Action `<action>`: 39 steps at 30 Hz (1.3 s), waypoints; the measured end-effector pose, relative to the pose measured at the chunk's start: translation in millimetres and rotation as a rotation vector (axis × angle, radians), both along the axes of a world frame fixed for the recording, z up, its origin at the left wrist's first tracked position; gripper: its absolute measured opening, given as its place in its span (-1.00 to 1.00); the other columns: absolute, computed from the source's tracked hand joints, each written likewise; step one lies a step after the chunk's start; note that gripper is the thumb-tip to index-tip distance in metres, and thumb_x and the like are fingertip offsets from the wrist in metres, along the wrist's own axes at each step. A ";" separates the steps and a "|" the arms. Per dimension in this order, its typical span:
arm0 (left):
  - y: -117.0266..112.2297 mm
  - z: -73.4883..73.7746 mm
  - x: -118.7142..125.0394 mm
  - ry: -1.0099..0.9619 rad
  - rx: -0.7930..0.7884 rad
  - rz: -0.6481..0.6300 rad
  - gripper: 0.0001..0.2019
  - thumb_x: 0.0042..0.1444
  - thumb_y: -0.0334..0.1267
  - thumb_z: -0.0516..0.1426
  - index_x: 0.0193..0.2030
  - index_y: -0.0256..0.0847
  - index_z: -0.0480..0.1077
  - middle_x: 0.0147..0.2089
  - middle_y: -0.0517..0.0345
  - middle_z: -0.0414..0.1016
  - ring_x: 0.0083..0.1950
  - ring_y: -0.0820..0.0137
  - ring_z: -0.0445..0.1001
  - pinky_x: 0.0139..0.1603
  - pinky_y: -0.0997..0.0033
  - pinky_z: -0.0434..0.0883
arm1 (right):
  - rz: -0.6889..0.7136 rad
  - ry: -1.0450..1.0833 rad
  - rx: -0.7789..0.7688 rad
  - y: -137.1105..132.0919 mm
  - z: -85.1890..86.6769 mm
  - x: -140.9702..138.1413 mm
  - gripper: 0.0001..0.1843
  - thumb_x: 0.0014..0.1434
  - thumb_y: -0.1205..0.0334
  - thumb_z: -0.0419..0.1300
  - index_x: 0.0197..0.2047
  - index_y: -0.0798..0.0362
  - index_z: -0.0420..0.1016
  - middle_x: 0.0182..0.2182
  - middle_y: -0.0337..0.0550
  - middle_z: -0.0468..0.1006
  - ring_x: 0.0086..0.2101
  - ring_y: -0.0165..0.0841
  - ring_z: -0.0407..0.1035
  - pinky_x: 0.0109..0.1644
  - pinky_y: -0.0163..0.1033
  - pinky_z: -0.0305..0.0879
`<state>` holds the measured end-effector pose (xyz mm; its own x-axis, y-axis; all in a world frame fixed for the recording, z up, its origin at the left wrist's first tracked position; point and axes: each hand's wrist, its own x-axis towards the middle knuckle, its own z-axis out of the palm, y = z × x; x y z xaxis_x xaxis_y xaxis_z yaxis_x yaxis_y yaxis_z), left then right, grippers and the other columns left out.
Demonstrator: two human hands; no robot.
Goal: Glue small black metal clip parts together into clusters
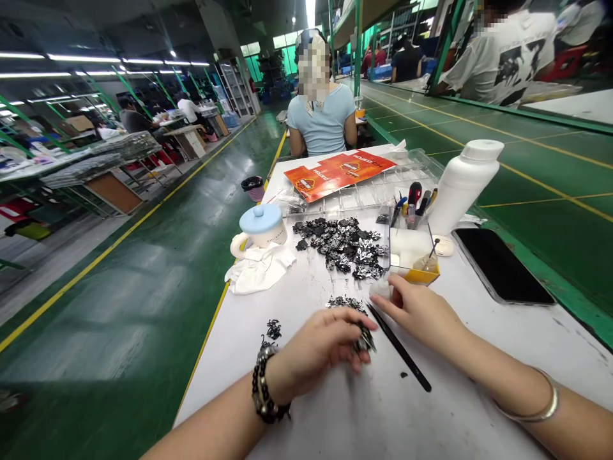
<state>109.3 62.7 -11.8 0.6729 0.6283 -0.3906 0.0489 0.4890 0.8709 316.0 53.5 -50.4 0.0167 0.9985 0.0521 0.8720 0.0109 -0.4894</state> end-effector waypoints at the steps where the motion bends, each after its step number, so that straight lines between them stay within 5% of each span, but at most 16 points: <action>1: -6.7 -2.6 1.8 -0.022 -0.062 -0.042 -0.79 0.01 -0.26 0.15 -0.22 -0.32 0.42 -0.40 0.14 0.38 -0.44 0.51 0.44 -0.46 0.55 0.35 | 0.000 0.032 0.025 0.3 -0.8 -0.5 -0.67 0.22 -0.07 0.06 -0.40 0.02 0.27 -0.62 -0.25 0.39 -0.61 -0.34 0.28 -0.59 -0.32 -0.07; 5: -20.5 -12.9 1.5 0.007 -0.124 -0.118 -0.65 -0.08 -0.35 0.28 -0.10 -0.25 0.42 -0.48 0.24 0.40 -0.53 0.57 0.39 -0.45 0.56 0.34 | -0.021 0.222 0.152 -3.5 1.7 2.5 -0.60 0.15 -0.08 0.15 -0.51 0.02 0.19 -0.54 -0.20 0.40 -0.52 -0.36 0.28 -0.48 -0.27 0.13; 10: -22.9 -20.1 -2.5 0.002 -0.060 0.097 -0.53 -0.07 -0.28 0.31 0.01 -0.12 0.33 -0.36 0.29 0.29 -0.44 0.51 0.46 -0.38 0.46 0.42 | -0.064 0.684 0.129 -15.1 15.6 7.0 -0.68 0.18 -0.08 0.12 -0.29 0.02 0.29 -0.23 -0.07 0.55 -0.31 -0.28 0.46 -0.34 -0.19 0.39; 13: -23.7 -21.6 -3.5 0.130 0.100 0.066 -0.63 -0.02 -0.27 0.28 -0.03 -0.19 0.40 -0.47 0.32 0.20 -0.48 0.61 0.31 -0.40 0.55 0.31 | -0.179 1.150 0.050 -21.9 21.8 7.7 -0.71 0.14 -0.04 0.20 -0.35 0.02 0.34 -0.47 -0.19 0.50 -0.53 -0.38 0.36 -0.48 -0.25 0.32; 16: -25.7 -21.1 -3.8 0.190 0.164 0.056 -0.61 -0.01 -0.28 0.26 -0.01 -0.21 0.39 -0.42 0.26 0.27 -0.45 0.58 0.28 -0.39 0.52 0.31 | -0.264 1.270 0.104 -29.8 25.5 8.2 -0.68 0.11 -0.02 0.24 -0.48 0.01 0.31 -0.65 -0.30 0.22 -0.62 -0.46 0.12 -0.59 -0.32 0.12; 20: -28.9 -19.1 -2.9 0.221 0.241 0.098 -0.64 -0.02 -0.28 0.24 -0.04 -0.25 0.40 -0.32 0.12 0.38 -0.33 0.46 0.38 -0.26 0.43 0.40 | -0.336 1.208 0.199 -47.8 28.4 7.3 -0.73 0.02 -0.02 0.33 -0.35 -0.05 0.42 -0.42 -0.15 0.38 -0.41 -0.31 0.32 -0.38 -0.18 0.32; 24: -31.3 -18.4 -2.0 0.265 0.285 0.120 -0.69 -0.06 -0.27 0.26 -0.14 -0.26 0.40 -0.38 0.17 0.37 -0.35 0.46 0.38 -0.29 0.46 0.41 | -0.063 0.875 0.320 -69.4 30.2 7.5 -0.79 0.15 -0.04 0.19 -0.28 -0.09 0.39 -0.40 -0.08 0.38 -0.28 -0.15 0.35 -0.13 0.03 0.31; 30: -32.6 -19.4 -3.0 0.253 0.384 0.091 -0.70 -0.06 -0.31 0.25 -0.13 -0.25 0.43 -0.38 0.18 0.42 -0.37 0.48 0.42 -0.30 0.49 0.45 | 0.494 0.284 0.277 -70.9 45.4 5.8 -0.76 0.28 0.05 0.00 -0.41 -0.11 0.32 -0.63 -0.12 0.29 -0.43 -0.22 0.39 -0.57 -0.17 0.25; 33: -32.7 -19.9 -2.7 0.250 0.412 0.086 -0.70 -0.06 -0.32 0.25 -0.13 -0.27 0.42 -0.38 0.17 0.43 -0.38 0.49 0.42 -0.32 0.50 0.46 | 0.478 0.217 0.320 -67.4 50.5 2.0 -0.70 0.31 0.07 -0.05 -0.45 -0.07 0.21 -0.60 -0.14 0.33 -0.46 -0.29 0.38 -0.59 -0.22 0.26; 39: -32.4 -19.6 -1.5 0.245 0.400 0.084 -0.70 -0.07 -0.34 0.26 -0.14 -0.29 0.43 -0.40 0.18 0.43 -0.39 0.51 0.42 -0.33 0.54 0.46 | 0.508 0.236 0.373 -70.7 46.9 2.1 -0.77 0.29 0.14 0.00 -0.36 0.00 0.36 -0.60 -0.13 0.41 -0.43 -0.24 0.40 -0.46 -0.14 0.34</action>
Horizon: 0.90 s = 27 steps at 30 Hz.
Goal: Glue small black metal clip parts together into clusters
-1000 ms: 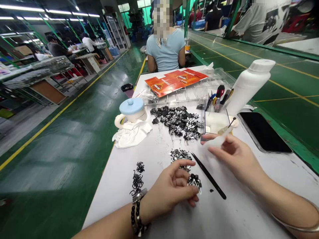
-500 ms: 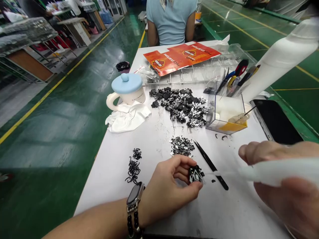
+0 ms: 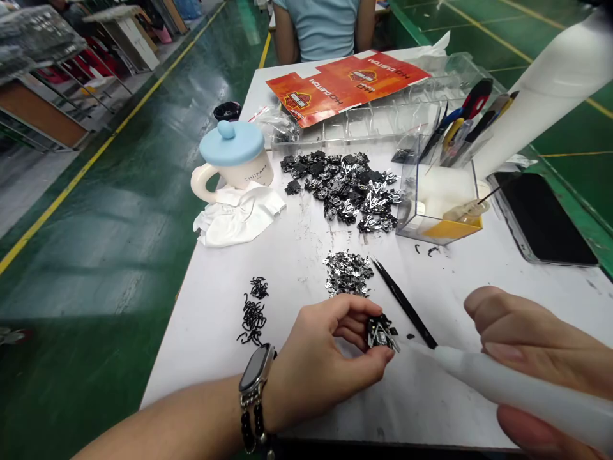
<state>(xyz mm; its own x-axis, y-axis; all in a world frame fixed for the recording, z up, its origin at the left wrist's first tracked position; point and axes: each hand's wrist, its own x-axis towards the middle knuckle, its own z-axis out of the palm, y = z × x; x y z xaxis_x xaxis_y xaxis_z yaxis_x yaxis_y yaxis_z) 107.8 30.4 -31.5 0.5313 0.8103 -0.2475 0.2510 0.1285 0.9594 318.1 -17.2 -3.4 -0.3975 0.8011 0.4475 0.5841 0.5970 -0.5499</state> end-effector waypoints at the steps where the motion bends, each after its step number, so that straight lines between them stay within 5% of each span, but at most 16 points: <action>1: 0.2 0.0 -0.1 -0.001 -0.001 0.001 -0.70 -0.07 -0.34 0.26 -0.14 -0.29 0.43 -0.40 0.18 0.43 -0.39 0.51 0.42 -0.33 0.54 0.46 | 0.006 0.009 -0.005 -0.3 -0.7 0.5 -0.78 0.28 0.15 0.01 -0.35 0.02 0.38 -0.59 -0.12 0.42 -0.43 -0.24 0.39 -0.46 -0.14 0.34; 21: 0.8 -0.7 -0.9 -0.006 -0.004 0.003 -0.70 -0.07 -0.33 0.26 -0.14 -0.29 0.43 -0.41 0.20 0.41 -0.41 0.53 0.42 -0.35 0.56 0.45 | 0.016 0.084 -0.148 -11.0 -13.2 12.9 -0.70 0.16 0.17 0.17 -0.52 0.02 0.18 -0.59 -0.19 0.13 -0.48 -0.31 0.17 -0.58 -0.19 0.15; 27: -0.2 -0.4 0.0 -0.010 -0.004 -0.002 -0.70 -0.07 -0.32 0.26 -0.14 -0.29 0.43 -0.40 0.20 0.41 -0.41 0.53 0.41 -0.35 0.56 0.44 | 0.016 0.081 -0.100 -8.0 -10.4 4.7 -0.67 0.24 0.10 0.09 -0.51 0.03 0.22 -0.61 -0.17 0.19 -0.51 -0.34 0.19 -0.58 -0.20 0.18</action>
<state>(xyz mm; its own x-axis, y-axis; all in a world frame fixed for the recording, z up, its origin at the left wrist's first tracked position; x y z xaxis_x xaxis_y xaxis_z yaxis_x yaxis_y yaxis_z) 107.8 30.2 -31.8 0.5355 0.8080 -0.2459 0.2420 0.1321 0.9612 322.8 -25.2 -13.8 -0.3767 0.8372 0.3966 0.5258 0.5457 -0.6525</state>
